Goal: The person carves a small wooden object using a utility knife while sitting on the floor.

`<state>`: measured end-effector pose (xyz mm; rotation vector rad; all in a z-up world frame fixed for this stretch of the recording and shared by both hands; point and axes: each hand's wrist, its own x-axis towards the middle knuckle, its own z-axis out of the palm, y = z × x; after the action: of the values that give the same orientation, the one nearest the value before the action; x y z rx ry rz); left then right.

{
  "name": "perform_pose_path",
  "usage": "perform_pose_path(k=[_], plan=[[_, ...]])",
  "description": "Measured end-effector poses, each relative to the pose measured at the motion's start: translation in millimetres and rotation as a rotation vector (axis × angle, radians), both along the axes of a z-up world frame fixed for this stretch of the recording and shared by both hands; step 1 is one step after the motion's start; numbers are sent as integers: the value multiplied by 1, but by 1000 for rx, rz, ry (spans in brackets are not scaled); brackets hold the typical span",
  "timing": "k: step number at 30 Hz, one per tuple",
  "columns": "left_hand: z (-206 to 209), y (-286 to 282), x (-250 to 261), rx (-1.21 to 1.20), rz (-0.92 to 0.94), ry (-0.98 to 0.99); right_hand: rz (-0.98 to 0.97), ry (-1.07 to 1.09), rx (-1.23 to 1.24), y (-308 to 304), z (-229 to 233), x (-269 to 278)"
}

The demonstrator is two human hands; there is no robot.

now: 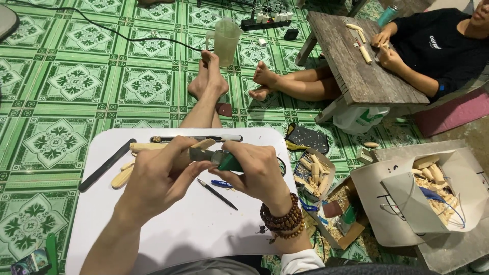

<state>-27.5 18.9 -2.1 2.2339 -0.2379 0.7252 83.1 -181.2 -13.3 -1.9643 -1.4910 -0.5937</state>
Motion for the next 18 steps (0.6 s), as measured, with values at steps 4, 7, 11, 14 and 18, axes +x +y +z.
perform_pose_path(k=[4, 7, 11, 14, 18], plan=[[-8, -11, 1, -58, -68, -53, 31, 83, -15, 2, 3, -6], [-6, -16, 13, -149, -129, -70, 20, 143, 53, 7, 0, -1], [2, -19, 16, -209, -164, -97, -26, 153, 95, 4, 3, 0], [2, -17, 16, -224, -198, -114, 42, 219, 51, 3, 1, 4], [10, -16, 15, -239, -243, -96, 48, 185, 5, -5, -5, 11]])
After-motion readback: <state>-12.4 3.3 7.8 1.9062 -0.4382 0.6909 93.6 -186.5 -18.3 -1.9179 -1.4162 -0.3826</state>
